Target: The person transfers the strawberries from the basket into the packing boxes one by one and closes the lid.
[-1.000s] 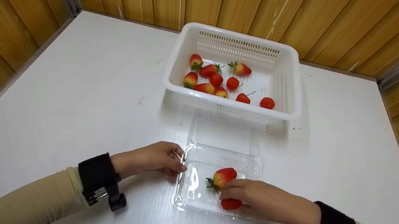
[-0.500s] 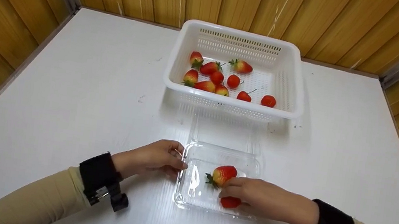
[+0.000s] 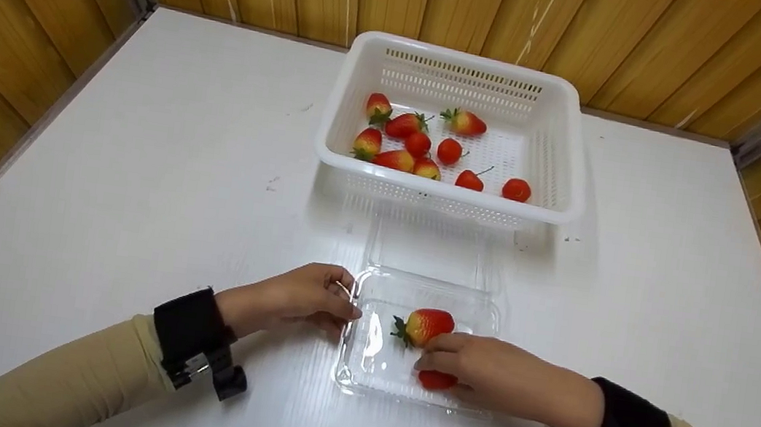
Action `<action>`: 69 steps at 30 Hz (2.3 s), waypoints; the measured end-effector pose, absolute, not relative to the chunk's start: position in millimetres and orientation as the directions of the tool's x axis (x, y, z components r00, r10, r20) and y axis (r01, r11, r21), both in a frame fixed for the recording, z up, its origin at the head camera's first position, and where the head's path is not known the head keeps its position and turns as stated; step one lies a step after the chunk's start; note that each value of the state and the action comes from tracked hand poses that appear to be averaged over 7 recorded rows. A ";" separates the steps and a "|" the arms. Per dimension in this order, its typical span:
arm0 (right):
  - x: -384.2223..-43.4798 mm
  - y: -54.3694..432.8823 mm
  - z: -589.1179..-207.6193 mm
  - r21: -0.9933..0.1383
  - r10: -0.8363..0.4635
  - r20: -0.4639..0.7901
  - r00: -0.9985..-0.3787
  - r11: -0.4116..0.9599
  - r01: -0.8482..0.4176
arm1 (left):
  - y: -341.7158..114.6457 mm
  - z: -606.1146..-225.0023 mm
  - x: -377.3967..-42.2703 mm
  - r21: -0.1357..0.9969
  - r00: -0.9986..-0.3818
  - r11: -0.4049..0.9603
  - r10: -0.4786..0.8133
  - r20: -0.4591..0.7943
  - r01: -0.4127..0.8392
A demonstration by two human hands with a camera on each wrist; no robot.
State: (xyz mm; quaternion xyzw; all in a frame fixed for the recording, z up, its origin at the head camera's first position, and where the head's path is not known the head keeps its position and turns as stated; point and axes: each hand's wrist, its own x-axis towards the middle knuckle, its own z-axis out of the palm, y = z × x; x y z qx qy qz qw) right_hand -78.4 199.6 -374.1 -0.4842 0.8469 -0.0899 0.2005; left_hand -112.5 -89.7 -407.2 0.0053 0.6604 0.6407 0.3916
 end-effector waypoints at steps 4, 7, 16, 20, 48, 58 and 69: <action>-77.4 200.2 -374.7 -0.330 -0.863 -0.233 -0.448 0.503 -0.799 | -89.7 -405.1 -111.9 0.859 -0.699 0.178 0.513 -0.497 -0.480; -77.3 200.4 -373.2 -0.329 -0.858 -0.242 -0.453 0.512 -0.793 | -90.4 -405.1 -112.4 0.869 -0.709 0.188 0.512 -0.484 -0.457; -74.9 204.2 -366.9 -0.325 -0.863 -0.199 -0.464 0.505 -0.799 | -102.7 -398.9 -113.9 0.902 -0.768 0.310 0.482 -0.422 -0.301; -73.9 206.5 -365.9 -0.308 -0.871 -0.150 -0.468 0.491 -0.815 | -108.9 -395.7 -113.7 0.915 -0.801 0.347 0.478 -0.360 -0.204; -104.4 230.8 -292.9 -0.271 -0.817 0.100 -0.568 0.527 -0.805 | -133.4 -319.8 -138.0 0.845 -0.899 0.519 0.421 -0.117 0.133; -142.3 242.0 -264.3 -0.306 -0.738 0.165 -0.655 0.593 -0.745 | -135.2 -308.7 -163.6 0.839 -0.931 0.536 0.345 -0.116 0.094; -189.6 250.9 -241.4 -0.273 -0.618 0.250 -0.746 0.694 -0.666 | -134.8 -295.6 -206.5 0.814 -0.956 0.581 0.252 -0.151 0.025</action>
